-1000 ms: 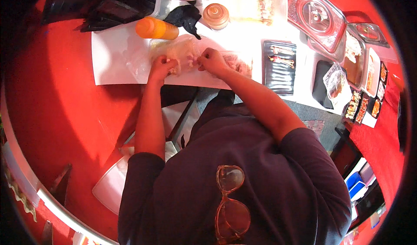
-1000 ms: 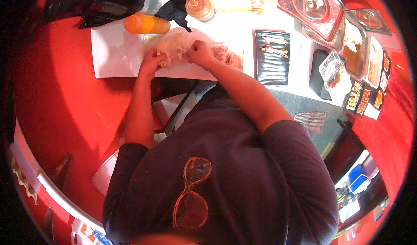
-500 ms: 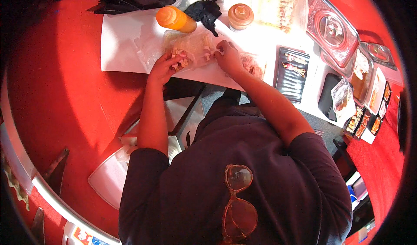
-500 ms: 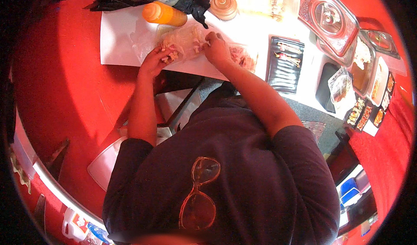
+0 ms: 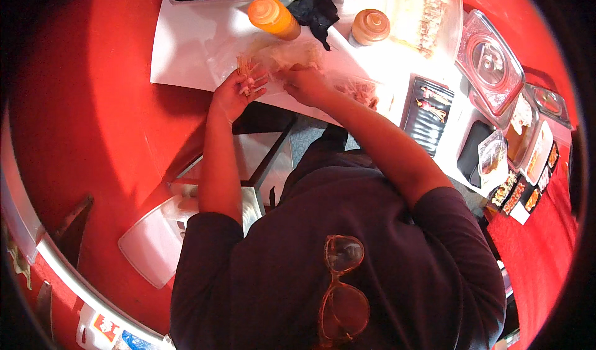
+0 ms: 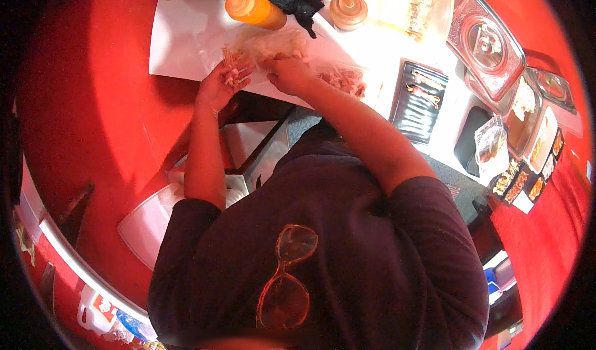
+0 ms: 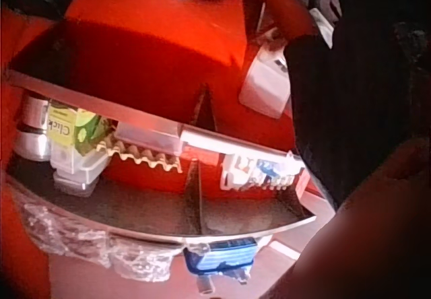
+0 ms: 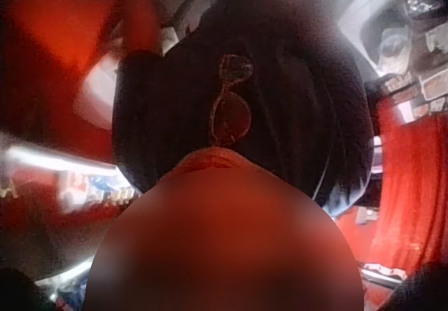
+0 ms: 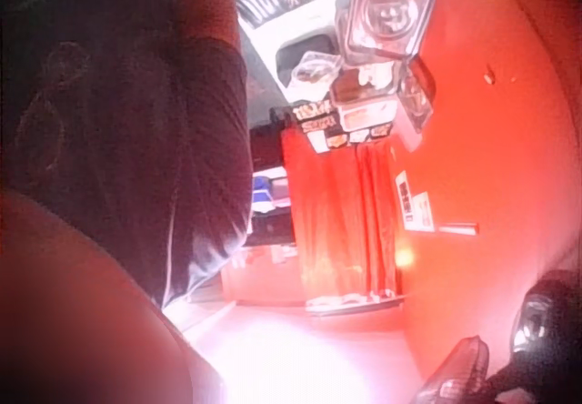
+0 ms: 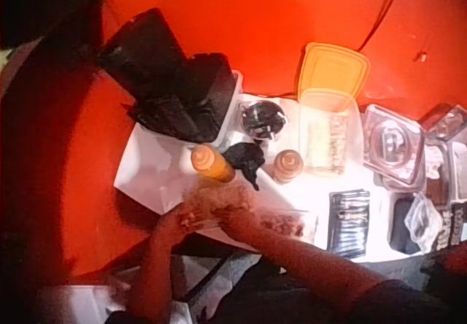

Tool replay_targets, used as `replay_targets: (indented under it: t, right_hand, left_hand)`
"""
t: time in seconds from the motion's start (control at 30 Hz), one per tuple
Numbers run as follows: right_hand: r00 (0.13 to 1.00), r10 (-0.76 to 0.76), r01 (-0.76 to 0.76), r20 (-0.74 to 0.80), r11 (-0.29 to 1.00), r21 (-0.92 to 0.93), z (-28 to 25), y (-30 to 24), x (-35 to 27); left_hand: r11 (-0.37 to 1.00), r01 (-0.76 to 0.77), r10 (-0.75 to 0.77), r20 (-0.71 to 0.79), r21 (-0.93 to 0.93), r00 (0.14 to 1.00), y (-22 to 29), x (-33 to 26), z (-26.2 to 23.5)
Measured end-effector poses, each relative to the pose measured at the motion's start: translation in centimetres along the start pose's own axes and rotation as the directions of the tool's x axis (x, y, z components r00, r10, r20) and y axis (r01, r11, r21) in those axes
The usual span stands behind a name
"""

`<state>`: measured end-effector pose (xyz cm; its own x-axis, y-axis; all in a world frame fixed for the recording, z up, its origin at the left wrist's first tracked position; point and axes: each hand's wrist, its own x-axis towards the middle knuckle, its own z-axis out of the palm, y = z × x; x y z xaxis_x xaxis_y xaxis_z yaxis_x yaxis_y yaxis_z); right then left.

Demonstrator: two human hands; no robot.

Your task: The person assembles skewers by inserting pieces of meat and vegetables onto sticks, then arranges them in black trays. They drizzle sauce over the skewers and organize multiple trays on a red countertop.

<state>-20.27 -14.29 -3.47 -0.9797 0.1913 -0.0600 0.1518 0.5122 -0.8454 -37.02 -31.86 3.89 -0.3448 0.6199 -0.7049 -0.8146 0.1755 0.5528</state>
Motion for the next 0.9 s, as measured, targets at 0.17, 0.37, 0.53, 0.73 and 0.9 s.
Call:
replay_targets:
  t: [0.17,0.37,0.53,0.73,0.9]
  right_hand:
    - [0.982,-0.159,0.174,-0.102,0.971,0.164,-1.1,-2.1,-0.5]
    - [0.963,0.247,-0.227,0.111,0.513,0.828,-4.9,-7.0,-2.2]
    - [0.975,0.222,-0.085,-0.017,0.443,0.893,-9.0,-6.4,-5.8]
    - [0.921,0.383,0.049,-0.068,0.057,0.997,-13.6,-4.8,-12.4]
    - [0.844,0.510,0.176,-0.167,0.030,0.984,-15.4,-3.6,-17.7]
  left_hand:
    - [0.981,-0.085,0.106,0.115,-0.177,0.988,0.3,-2.4,1.1]
    - [0.960,-0.279,0.269,0.204,0.022,0.941,0.0,-3.4,7.4]
    - [0.962,-0.270,0.236,0.389,0.035,0.891,-1.5,-2.7,14.1]
    - [0.983,-0.131,0.082,0.341,0.125,0.936,-3.2,-2.3,20.5]
    - [0.327,-0.707,0.452,0.554,0.627,0.699,-7.5,-1.8,25.0]
